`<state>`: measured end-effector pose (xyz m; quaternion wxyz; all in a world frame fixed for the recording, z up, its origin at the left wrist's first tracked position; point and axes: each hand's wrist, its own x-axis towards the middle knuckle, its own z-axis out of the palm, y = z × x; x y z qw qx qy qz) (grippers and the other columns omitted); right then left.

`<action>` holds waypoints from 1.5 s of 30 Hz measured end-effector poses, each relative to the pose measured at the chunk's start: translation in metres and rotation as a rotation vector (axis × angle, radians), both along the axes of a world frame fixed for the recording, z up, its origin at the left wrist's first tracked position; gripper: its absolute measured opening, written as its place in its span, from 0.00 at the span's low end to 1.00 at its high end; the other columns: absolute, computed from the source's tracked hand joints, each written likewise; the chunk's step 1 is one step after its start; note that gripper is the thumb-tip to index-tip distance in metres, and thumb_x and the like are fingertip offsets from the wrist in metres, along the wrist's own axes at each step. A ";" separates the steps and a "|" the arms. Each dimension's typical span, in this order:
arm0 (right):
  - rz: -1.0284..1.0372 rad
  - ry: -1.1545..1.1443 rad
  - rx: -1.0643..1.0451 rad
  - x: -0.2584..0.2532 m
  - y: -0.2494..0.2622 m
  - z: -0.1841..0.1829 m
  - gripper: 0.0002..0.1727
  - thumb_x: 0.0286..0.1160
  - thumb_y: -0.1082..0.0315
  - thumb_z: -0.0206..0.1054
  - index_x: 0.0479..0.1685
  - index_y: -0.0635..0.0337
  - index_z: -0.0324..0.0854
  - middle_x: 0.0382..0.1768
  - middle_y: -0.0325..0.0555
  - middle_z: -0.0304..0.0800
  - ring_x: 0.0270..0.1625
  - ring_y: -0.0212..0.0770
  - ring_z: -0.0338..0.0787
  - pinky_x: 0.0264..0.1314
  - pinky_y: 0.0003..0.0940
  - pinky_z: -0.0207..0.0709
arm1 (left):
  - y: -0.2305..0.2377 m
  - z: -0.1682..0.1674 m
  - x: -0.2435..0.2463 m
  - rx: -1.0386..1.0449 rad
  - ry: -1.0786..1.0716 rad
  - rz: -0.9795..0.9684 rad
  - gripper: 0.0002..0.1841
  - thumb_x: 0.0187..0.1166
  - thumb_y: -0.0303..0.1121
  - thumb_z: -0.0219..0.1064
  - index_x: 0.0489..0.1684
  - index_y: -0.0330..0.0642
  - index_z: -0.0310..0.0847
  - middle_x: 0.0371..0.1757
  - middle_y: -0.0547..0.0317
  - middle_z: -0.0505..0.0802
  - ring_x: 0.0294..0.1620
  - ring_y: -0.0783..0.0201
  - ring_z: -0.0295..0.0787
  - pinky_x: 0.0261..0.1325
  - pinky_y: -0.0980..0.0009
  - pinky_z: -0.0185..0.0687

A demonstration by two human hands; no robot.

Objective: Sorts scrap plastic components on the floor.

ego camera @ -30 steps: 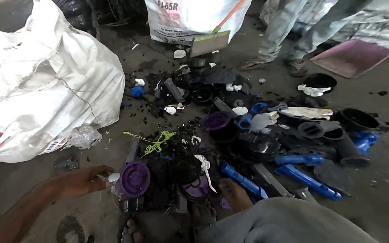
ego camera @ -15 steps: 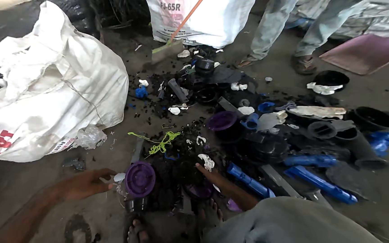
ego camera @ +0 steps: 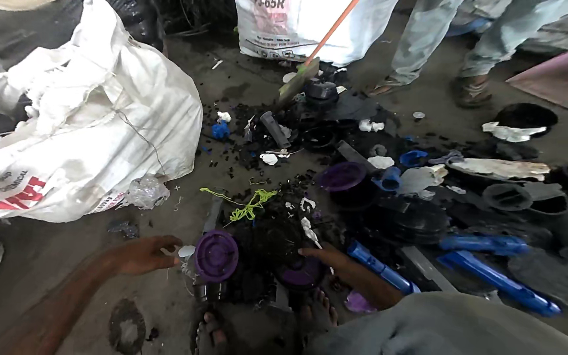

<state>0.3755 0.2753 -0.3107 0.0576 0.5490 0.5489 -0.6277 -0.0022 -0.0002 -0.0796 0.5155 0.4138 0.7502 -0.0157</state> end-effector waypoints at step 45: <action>-0.218 0.430 -0.116 0.009 -0.012 -0.016 0.37 0.75 0.68 0.74 0.85 0.56 0.64 0.65 0.57 0.87 0.62 0.52 0.91 0.61 0.53 0.88 | -0.005 0.010 0.002 0.044 0.046 0.022 0.30 0.86 0.47 0.65 0.85 0.46 0.68 0.75 0.44 0.83 0.71 0.49 0.84 0.75 0.50 0.77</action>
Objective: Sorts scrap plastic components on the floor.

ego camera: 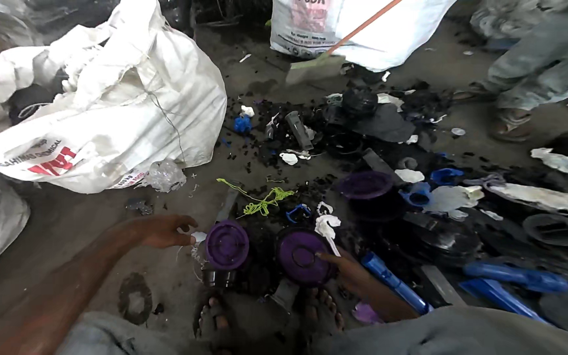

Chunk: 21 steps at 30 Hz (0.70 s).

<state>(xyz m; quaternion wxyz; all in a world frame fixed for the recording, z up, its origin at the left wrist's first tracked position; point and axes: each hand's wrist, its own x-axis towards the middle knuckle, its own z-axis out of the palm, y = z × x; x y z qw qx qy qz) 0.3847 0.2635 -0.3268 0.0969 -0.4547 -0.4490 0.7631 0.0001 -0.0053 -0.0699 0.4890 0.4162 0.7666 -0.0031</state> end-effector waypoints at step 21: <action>1.303 -0.646 1.022 -0.115 0.114 0.248 0.33 0.87 0.51 0.64 0.83 0.62 0.68 0.65 0.67 0.84 0.67 0.65 0.84 0.71 0.66 0.73 | 0.082 0.054 -0.009 0.240 0.268 -0.146 0.32 0.85 0.53 0.64 0.83 0.44 0.71 0.73 0.44 0.86 0.72 0.46 0.84 0.77 0.40 0.73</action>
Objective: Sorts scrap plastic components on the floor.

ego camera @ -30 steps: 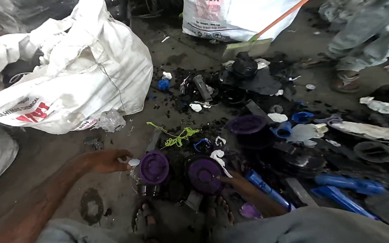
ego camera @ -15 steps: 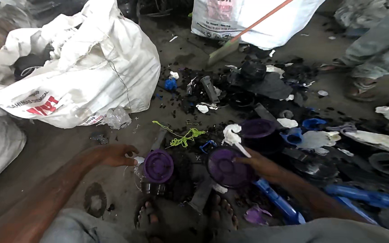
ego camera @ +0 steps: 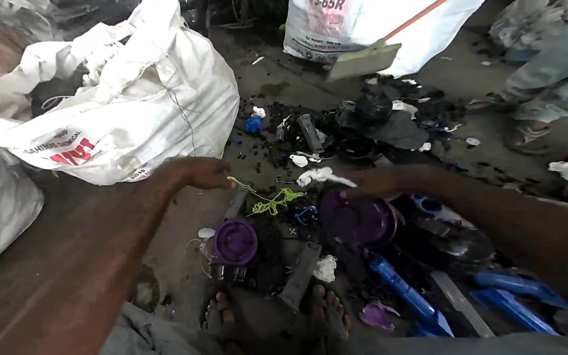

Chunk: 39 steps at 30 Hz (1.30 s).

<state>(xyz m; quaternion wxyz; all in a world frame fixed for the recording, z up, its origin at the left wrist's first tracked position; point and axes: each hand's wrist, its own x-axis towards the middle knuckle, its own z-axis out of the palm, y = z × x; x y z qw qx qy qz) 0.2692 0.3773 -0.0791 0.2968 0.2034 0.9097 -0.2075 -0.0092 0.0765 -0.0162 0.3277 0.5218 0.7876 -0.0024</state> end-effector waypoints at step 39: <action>0.066 -0.113 0.024 0.020 0.007 -0.060 0.33 0.87 0.52 0.63 0.81 0.69 0.68 0.64 0.72 0.84 0.68 0.69 0.84 0.73 0.69 0.71 | -0.010 -0.207 0.060 0.043 -0.314 0.850 0.36 0.83 0.61 0.62 0.69 0.33 0.79 0.62 0.34 0.88 0.62 0.42 0.86 0.66 0.43 0.80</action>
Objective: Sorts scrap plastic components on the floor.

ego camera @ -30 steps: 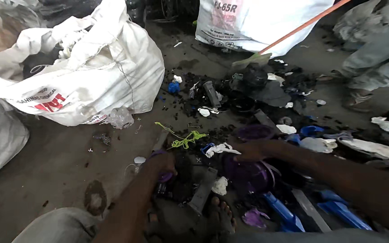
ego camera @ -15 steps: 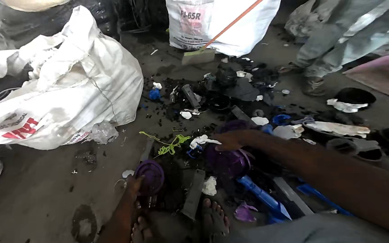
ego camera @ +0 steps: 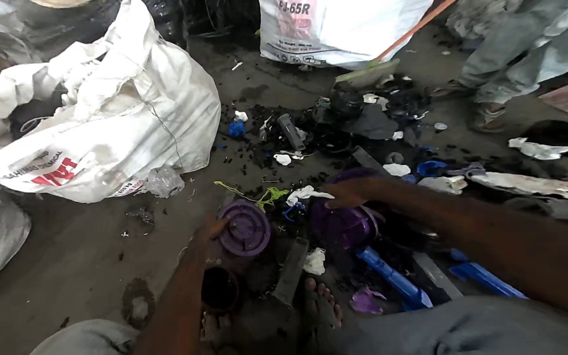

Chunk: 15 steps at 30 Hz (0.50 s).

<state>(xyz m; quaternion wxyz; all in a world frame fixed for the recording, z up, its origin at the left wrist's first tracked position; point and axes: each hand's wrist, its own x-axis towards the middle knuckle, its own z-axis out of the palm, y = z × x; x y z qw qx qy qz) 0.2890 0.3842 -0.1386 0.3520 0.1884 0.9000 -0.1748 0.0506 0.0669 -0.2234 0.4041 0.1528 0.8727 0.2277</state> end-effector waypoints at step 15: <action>0.020 -0.022 0.067 0.002 0.003 0.006 0.29 0.87 0.51 0.62 0.72 0.68 0.76 0.55 0.67 0.88 0.60 0.65 0.88 0.65 0.67 0.76 | -0.096 -0.056 0.025 -0.297 -0.198 -0.037 0.28 0.79 0.52 0.68 0.69 0.39 0.83 0.65 0.39 0.88 0.65 0.43 0.85 0.65 0.40 0.78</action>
